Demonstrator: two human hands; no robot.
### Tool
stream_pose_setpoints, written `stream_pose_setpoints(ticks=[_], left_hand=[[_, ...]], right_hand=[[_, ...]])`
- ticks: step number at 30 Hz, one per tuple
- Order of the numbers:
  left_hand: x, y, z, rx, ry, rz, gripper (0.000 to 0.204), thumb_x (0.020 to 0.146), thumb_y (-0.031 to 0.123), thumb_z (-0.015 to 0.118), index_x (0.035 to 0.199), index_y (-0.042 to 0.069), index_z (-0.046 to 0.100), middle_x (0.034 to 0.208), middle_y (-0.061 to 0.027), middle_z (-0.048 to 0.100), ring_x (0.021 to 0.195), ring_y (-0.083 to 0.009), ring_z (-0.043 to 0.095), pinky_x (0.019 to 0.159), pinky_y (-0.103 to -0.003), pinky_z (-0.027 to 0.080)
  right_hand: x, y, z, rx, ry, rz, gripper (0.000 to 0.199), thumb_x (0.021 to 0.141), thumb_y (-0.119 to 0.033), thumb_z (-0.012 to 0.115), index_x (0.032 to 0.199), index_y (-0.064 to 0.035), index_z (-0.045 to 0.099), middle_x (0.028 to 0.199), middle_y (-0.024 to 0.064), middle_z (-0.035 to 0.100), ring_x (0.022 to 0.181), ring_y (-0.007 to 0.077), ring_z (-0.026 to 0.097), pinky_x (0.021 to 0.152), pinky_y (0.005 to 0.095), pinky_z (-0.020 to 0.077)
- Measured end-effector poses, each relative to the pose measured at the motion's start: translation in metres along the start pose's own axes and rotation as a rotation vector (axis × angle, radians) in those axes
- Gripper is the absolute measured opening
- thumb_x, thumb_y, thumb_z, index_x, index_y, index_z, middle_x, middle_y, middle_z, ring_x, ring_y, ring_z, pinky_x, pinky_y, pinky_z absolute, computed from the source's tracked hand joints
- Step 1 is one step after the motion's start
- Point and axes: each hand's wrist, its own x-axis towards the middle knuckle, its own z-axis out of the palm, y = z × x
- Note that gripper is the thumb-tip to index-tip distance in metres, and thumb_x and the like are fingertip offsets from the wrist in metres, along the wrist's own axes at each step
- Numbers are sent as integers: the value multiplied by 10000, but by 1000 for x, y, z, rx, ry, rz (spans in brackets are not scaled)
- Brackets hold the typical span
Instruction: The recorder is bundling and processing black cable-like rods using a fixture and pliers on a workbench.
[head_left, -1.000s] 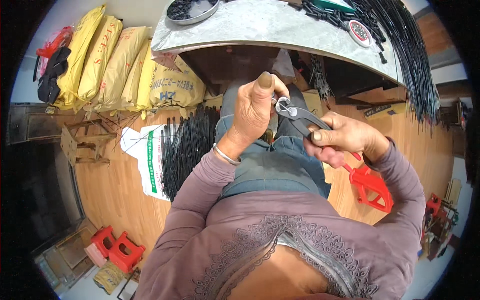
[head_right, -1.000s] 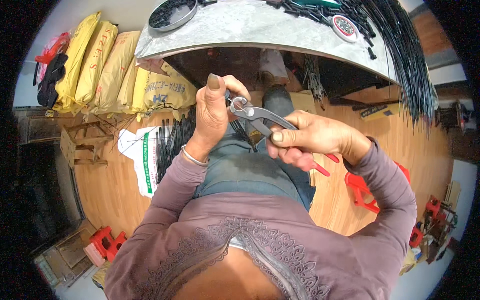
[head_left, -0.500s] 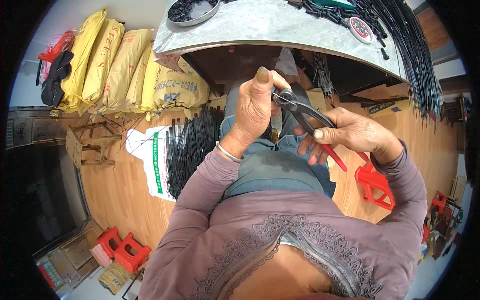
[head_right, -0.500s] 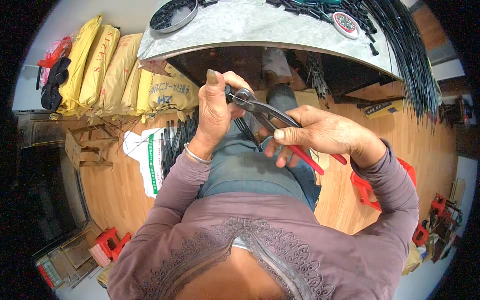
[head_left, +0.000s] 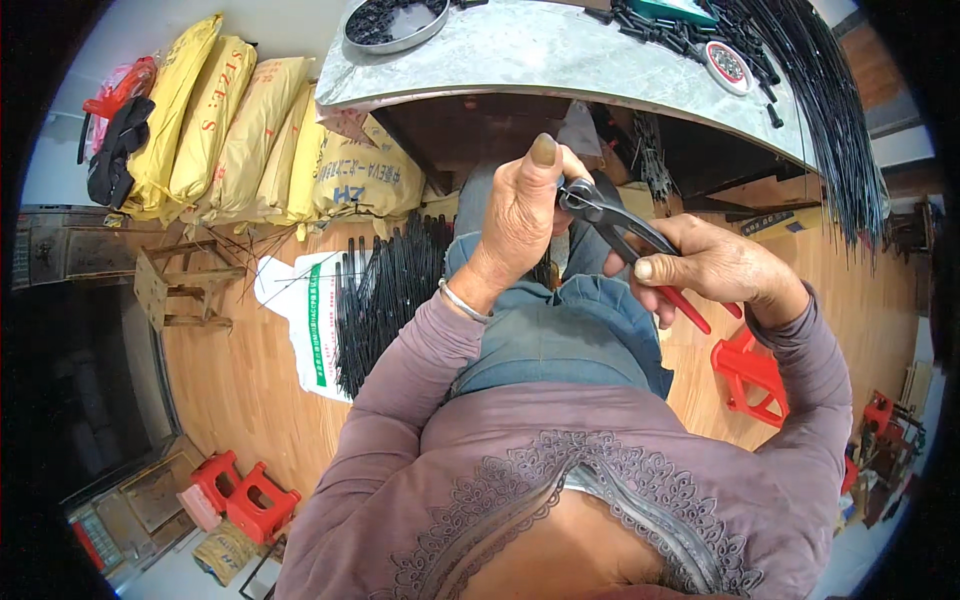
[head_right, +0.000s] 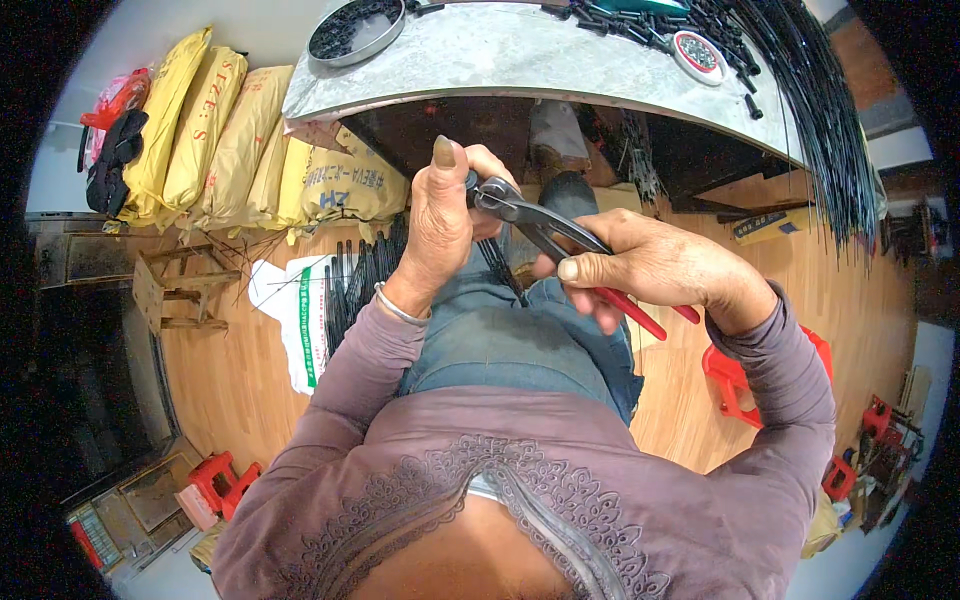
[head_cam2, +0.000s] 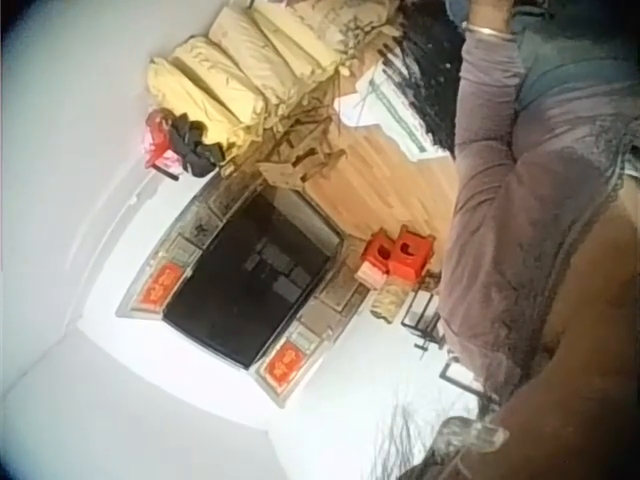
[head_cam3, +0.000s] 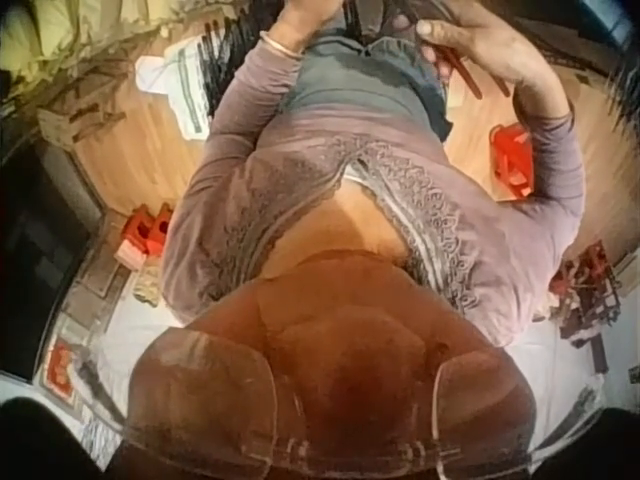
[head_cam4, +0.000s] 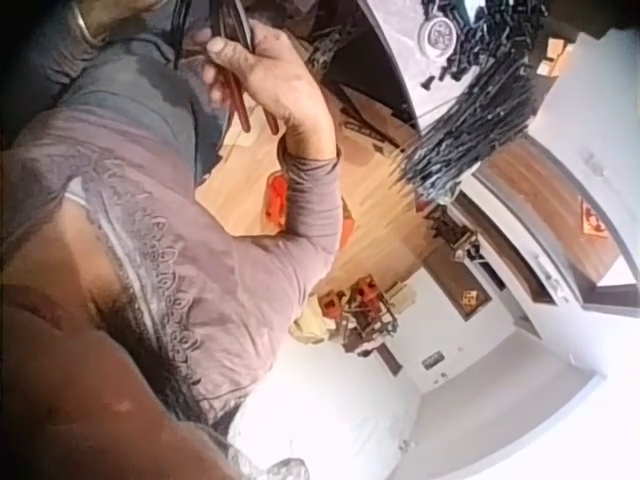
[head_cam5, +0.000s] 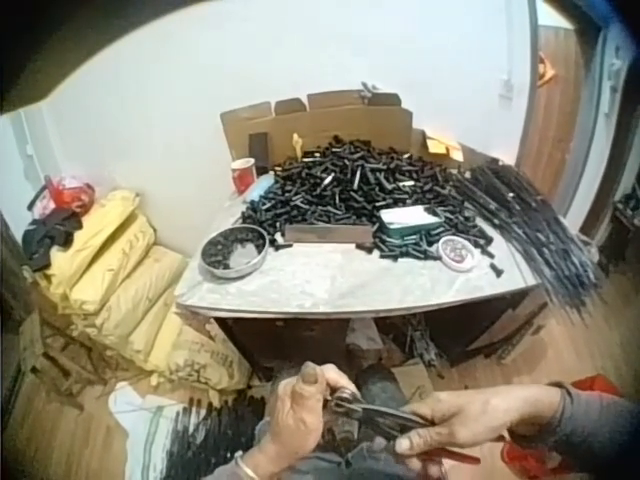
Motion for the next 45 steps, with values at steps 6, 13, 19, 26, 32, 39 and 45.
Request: stream_pose_setpoints(ticks=[6,13,19,26,32,39,45], left_hand=[[4,-3,0,-4,-13,-1,682,963,621,323,715,46,593,599,40,472,527,-34,393,466,-204,303],[5,-5,-2,21,-29,-20,741,933,683,282,706,44,583,591,16,477,462,-50,386,413,-203,261],[4,-2,-3,-3,-42,-61,738,933,681,286,693,46,577,585,17,476,464,-45,381,414,-203,255],[2,-5,-1,47,-6,-35,740,939,673,287,686,42,580,583,11,496,481,-49,416,429,-201,288],[5,-2,6,113,68,12,739,951,656,281,674,44,588,580,6,517,503,-55,460,443,-203,326],[22,-21,1,219,298,392,638,1019,490,286,742,-2,583,511,6,411,444,-63,381,424,-223,294],[15,-2,3,-101,222,-7,627,996,566,274,781,25,510,509,2,318,401,-81,275,403,-232,241]], right_hand=[[4,3,0,82,-4,-30,296,967,-189,541,1183,14,553,792,65,629,666,142,643,637,258,538],[7,7,1,90,-13,-17,301,961,-187,552,1190,7,552,781,57,617,658,135,637,633,252,537],[14,17,0,47,-17,-87,287,971,-243,538,1117,0,580,678,22,555,566,105,577,543,233,495],[16,17,19,100,49,-28,442,986,-452,459,900,-33,572,574,-8,462,475,87,446,446,244,393],[22,18,35,194,126,12,475,972,-506,453,756,-83,451,558,-38,364,456,66,336,423,241,340],[43,38,40,18,259,-187,367,973,-378,515,809,-50,524,579,46,515,478,167,519,473,324,446],[51,45,-67,-636,1044,-606,103,882,-68,578,979,-31,576,842,191,630,778,326,650,660,371,500]])
